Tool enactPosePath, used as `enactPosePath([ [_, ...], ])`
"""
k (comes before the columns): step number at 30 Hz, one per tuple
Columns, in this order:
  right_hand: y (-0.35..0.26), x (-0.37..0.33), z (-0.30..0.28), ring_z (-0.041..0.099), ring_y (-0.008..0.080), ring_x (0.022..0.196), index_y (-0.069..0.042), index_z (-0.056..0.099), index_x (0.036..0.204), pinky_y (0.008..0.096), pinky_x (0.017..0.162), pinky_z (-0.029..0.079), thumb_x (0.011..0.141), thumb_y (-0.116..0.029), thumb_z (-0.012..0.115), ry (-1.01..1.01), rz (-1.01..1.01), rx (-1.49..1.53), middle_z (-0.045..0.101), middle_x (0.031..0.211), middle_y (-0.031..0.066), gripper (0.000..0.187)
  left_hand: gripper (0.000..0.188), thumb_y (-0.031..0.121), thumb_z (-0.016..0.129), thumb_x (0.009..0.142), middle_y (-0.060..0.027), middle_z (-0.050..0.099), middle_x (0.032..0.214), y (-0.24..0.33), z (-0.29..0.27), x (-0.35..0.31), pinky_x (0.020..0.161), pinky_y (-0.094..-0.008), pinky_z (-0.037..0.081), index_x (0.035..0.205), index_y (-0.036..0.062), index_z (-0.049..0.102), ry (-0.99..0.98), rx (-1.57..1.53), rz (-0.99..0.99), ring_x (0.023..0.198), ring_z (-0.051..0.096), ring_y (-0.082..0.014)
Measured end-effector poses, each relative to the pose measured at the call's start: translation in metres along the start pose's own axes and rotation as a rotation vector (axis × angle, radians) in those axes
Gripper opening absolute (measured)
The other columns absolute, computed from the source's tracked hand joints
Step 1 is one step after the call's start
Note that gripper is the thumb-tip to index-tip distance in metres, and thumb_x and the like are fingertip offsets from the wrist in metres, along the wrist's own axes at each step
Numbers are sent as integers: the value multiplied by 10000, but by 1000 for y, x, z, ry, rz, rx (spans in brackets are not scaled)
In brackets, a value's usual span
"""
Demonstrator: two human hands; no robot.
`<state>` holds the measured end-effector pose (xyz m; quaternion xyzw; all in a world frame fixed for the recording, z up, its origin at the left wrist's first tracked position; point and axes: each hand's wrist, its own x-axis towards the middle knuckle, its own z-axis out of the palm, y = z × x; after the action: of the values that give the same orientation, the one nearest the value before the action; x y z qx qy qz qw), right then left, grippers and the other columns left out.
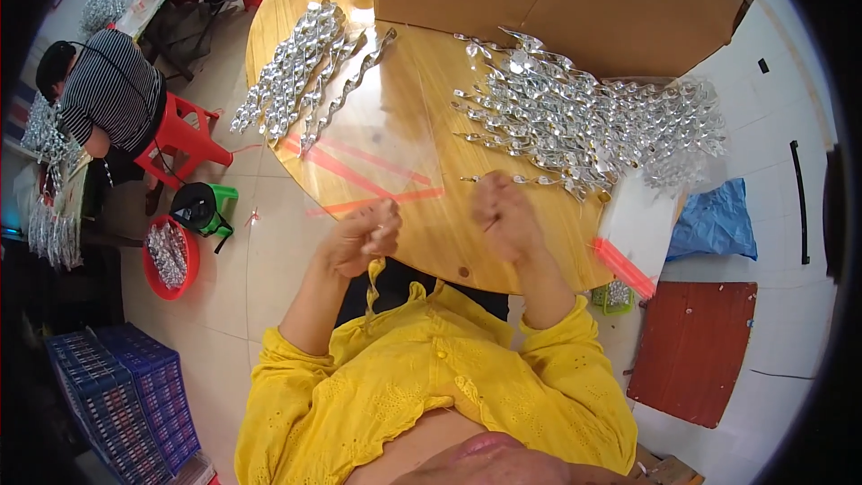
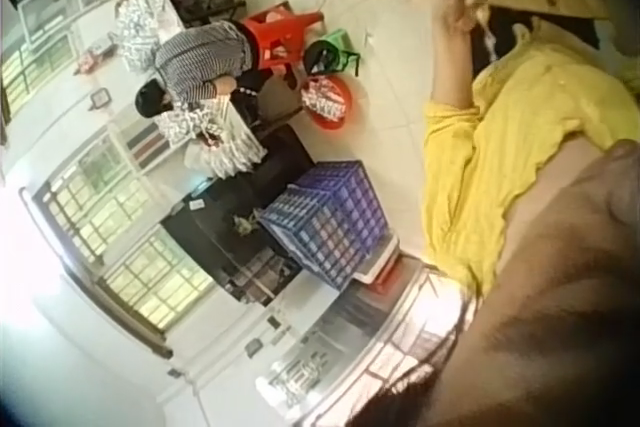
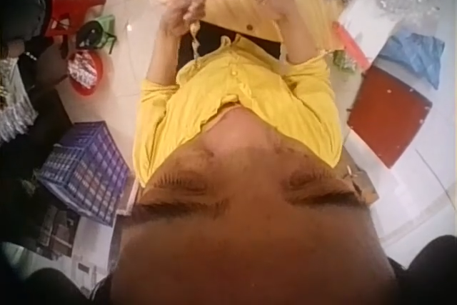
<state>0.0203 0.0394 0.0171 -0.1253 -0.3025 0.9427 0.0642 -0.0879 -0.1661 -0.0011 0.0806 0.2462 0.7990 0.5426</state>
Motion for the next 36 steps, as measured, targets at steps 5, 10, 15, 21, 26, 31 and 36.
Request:
enactPosePath([
  [5,-38,19,-21,320,87,531,-78,387,773,193,493,281,802,20,332,60,-279,51,334,625,-8,117,121,133,447,824,13,473,671,17,-17,-2,403,-134,316,928,74,423,-127,29,132,415,378,-31],
  [10,-18,30,16,324,91,558,-61,384,818,198,509,294,828,-3,349,60,-246,-68,355,665,15,69,201,52,525,771,-122,490,1091,-34,7,-4,557,-206,444,955,68,446,28,238,-140,642,564,-123],
  [15,-35,58,-1,353,97,580,-51,396,835,215,522,322,837,-35,402,104,-516,-82,373,674,14,18,367,38,500,788,-64,533,982,-40,1,-35,505,-188,412,1139,44,394,96,454,-264,582,528,-88],
  [21,22,85,-8,452,173,892,-20,437,976,285,772,344,811,-99,479,234,-958,-867,490,953,90,187,208,73,505,799,-10,537,801,5,-12,-38,506,-188,388,992,-3,524,441,926,125,586,486,-59],
  [26,49,68,-7,475,240,826,-34,483,929,323,726,345,736,-52,543,-196,-1242,-1562,512,890,118,203,275,-12,446,760,-149,470,909,67,-28,26,668,-291,419,1030,6,488,598,1815,594,804,515,-240],
  [31,53,72,-10,492,237,766,-54,495,914,324,699,355,684,-17,577,-216,-1220,-1512,534,815,74,247,395,-37,462,671,-205,456,909,120,-65,101,716,-383,396,1063,-8,425,737,2211,608,824,475,-352],
  [36,55,72,-7,495,232,750,-57,518,864,322,689,363,677,-17,571,-246,-1186,-1472,533,802,74,199,347,40,460,706,-186,446,1016,144,-84,130,816,-382,369,1044,-25,426,839,2395,486,961,429,-322],
])
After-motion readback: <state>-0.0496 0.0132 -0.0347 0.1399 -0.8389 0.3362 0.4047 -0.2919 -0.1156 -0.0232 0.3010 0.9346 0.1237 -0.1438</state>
